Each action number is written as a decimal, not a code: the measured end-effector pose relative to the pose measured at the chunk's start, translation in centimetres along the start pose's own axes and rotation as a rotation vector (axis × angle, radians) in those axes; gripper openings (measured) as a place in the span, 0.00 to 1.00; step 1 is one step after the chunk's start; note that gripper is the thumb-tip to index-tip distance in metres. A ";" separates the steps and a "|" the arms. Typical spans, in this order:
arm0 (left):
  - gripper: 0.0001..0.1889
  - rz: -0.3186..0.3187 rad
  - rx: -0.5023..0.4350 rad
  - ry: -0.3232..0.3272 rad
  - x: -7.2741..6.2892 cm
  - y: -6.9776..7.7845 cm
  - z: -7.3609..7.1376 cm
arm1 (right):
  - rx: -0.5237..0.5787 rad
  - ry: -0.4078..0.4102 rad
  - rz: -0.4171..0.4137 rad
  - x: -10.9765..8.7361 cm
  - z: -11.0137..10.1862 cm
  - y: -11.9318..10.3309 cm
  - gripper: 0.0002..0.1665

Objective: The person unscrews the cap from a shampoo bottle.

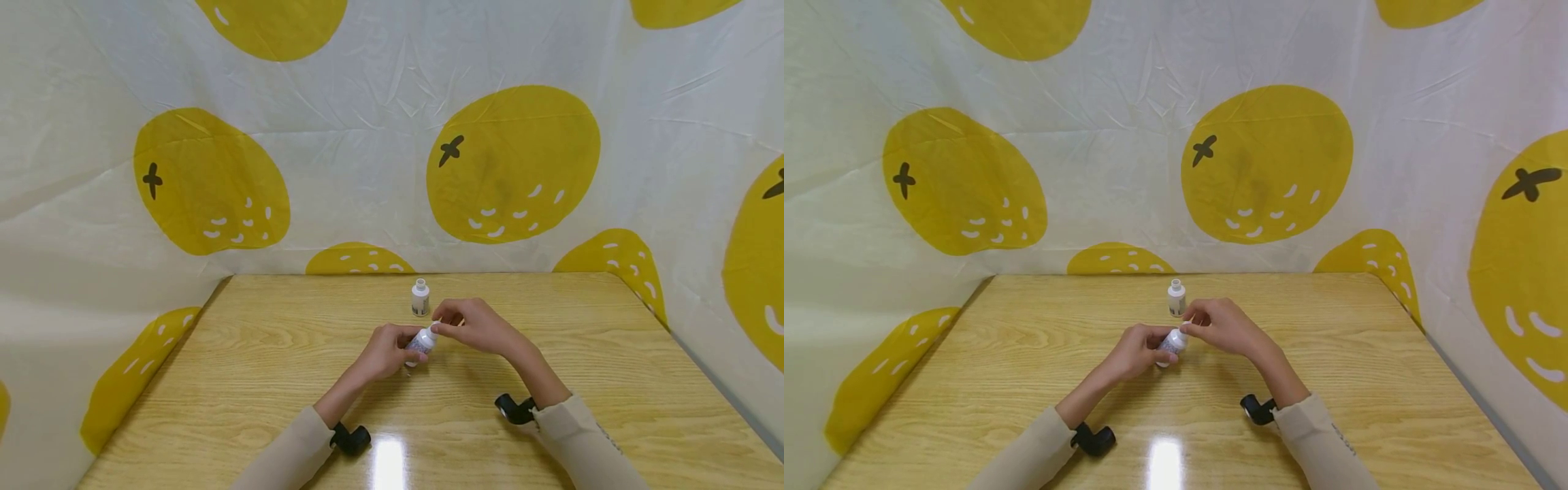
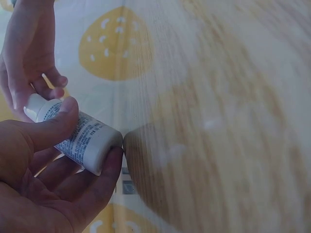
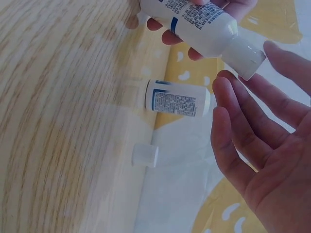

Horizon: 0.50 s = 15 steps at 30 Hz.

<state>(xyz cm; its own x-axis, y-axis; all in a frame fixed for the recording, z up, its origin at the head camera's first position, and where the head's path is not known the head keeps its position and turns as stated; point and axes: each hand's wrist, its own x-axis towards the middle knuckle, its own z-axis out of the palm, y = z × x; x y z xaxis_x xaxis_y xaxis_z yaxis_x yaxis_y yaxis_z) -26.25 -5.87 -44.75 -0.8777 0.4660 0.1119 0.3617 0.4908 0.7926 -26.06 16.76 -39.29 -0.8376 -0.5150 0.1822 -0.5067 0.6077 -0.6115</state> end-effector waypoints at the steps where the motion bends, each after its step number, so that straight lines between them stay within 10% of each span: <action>1: 0.19 0.000 -0.002 0.000 0.0 0.0 0.0 | -0.001 -0.002 0.001 0.0 0.0 0.0 0.10; 15: 0.19 0.014 0.001 0.001 0.0 0.0 0.0 | -0.014 -0.003 0.003 -0.1 0.0 0.0 0.12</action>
<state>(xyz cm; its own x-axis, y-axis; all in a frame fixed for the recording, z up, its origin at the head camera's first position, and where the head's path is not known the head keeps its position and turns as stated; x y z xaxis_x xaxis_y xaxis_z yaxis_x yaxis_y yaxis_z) -26.22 -5.85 -44.77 -0.8728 0.4723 0.1231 0.3741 0.4854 0.7902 -26.03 16.84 -39.28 -0.8386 -0.5149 0.1777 -0.5067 0.6179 -0.6012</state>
